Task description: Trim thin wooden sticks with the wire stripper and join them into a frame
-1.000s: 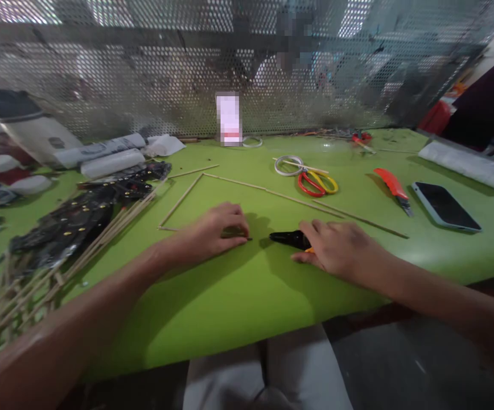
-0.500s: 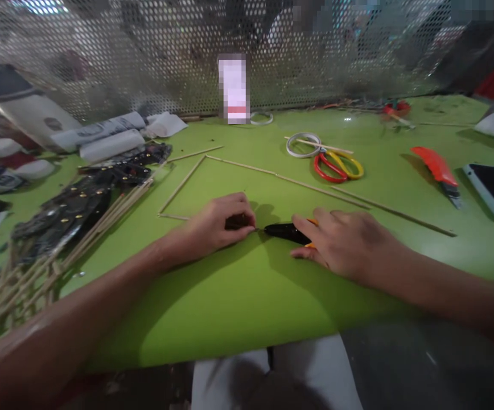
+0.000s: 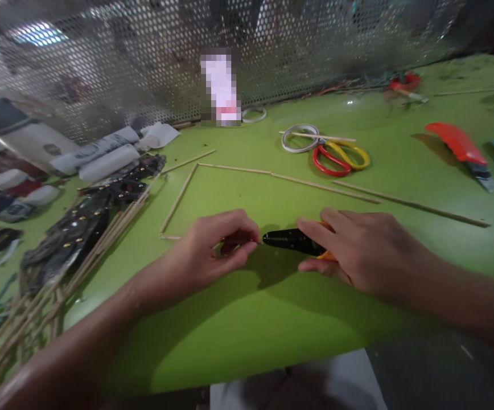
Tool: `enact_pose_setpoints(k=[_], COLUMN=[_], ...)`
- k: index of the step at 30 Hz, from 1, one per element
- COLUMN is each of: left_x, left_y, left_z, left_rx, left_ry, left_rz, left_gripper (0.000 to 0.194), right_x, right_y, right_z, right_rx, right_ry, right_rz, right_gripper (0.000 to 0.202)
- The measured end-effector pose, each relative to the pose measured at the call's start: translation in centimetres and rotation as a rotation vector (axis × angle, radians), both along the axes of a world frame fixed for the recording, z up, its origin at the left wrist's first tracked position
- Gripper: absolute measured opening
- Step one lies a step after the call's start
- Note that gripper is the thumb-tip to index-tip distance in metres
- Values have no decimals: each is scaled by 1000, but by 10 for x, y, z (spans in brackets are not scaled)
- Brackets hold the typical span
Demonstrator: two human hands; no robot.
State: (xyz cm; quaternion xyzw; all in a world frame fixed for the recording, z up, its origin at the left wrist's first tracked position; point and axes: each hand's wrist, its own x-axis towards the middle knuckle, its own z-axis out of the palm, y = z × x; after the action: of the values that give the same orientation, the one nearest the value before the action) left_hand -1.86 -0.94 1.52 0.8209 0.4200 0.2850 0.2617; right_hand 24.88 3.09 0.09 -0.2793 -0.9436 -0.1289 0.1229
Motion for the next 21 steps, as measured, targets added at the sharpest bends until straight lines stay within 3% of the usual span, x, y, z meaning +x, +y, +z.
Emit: enact_pose_setpoints(k=[11, 21], left_x=[1, 2], left_y=[1, 0], left_z=[8, 9], left_rx=[139, 147], left_ry=[-48, -58], left_rz=[-32, -47], left_gripper=[16, 14], right_x=[2, 2], right_y=[-4, -7], right_z=[12, 4], right_rx=[69, 10], right_ry=[21, 84], right_rz=[62, 32], right_gripper=[52, 56])
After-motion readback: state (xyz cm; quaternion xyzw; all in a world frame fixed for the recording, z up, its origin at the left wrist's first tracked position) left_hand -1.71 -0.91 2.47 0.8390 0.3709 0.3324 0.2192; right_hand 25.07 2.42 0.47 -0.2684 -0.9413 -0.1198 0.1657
